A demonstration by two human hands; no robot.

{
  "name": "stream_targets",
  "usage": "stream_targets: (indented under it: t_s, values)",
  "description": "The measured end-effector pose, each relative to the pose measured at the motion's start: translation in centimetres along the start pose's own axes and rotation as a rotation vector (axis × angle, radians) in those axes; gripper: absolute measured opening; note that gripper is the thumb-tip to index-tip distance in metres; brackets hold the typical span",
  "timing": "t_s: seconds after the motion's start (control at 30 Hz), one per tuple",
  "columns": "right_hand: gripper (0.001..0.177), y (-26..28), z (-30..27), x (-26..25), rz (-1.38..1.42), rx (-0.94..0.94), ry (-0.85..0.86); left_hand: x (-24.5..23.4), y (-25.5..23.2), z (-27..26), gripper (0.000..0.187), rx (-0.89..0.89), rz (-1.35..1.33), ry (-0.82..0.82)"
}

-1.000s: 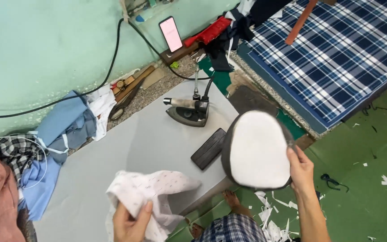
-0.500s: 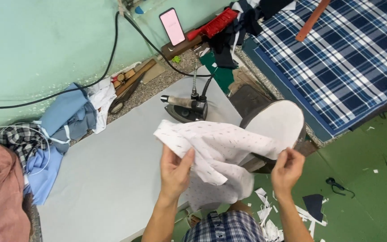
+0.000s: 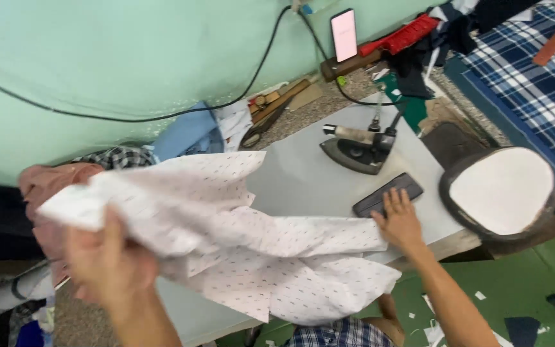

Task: The person irons a white patterned shirt on a table using a steam iron and a small ironing board. They repeatedly adjust the shirt, move a phone aside, and iron different sections of the garment.

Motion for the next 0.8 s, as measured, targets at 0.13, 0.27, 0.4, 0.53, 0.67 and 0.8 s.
stream_targets:
  t_s: [0.13,0.27,0.4,0.53,0.67,0.8]
  values:
    - [0.077,-1.2,3.8,0.8,-0.138,0.087,-0.012,4.3,4.0,-1.9,0.053,-0.347,-0.096,-0.052]
    - [0.037,10.0,-3.7,-11.9,0.594,-0.065,-0.424,5.7,8.1,-3.6,0.051,-0.566,-0.115,0.121]
    - [0.04,21.1,-8.3,-12.3,0.988,-0.309,-0.505,6.7,7.7,-4.6,0.059,-0.572,-0.208,0.139]
    - [0.031,26.0,-9.9,-20.4,0.925,-0.306,-0.641,5.4,6.0,-6.3,0.066,-0.562,-0.188,0.106]
    - [0.02,23.3,-9.2,-15.8,1.18,-0.334,-0.188,0.2,2.1,-7.4,0.058,-0.346,-0.433,0.031]
    - [0.035,11.0,-15.8,-11.8,0.999,-0.517,0.522,-5.5,-0.4,-8.7,0.065,-0.337,-0.154,-0.353]
Point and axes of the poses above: each hand's wrist, its own z-axis towards the middle knuckle, its own x-axis out of the palm, y = z × x, the point moved 8 cm from there along z, towards the middle knuckle, and after that the axes turned 8 degrees about -z, right-handed, at the moved point
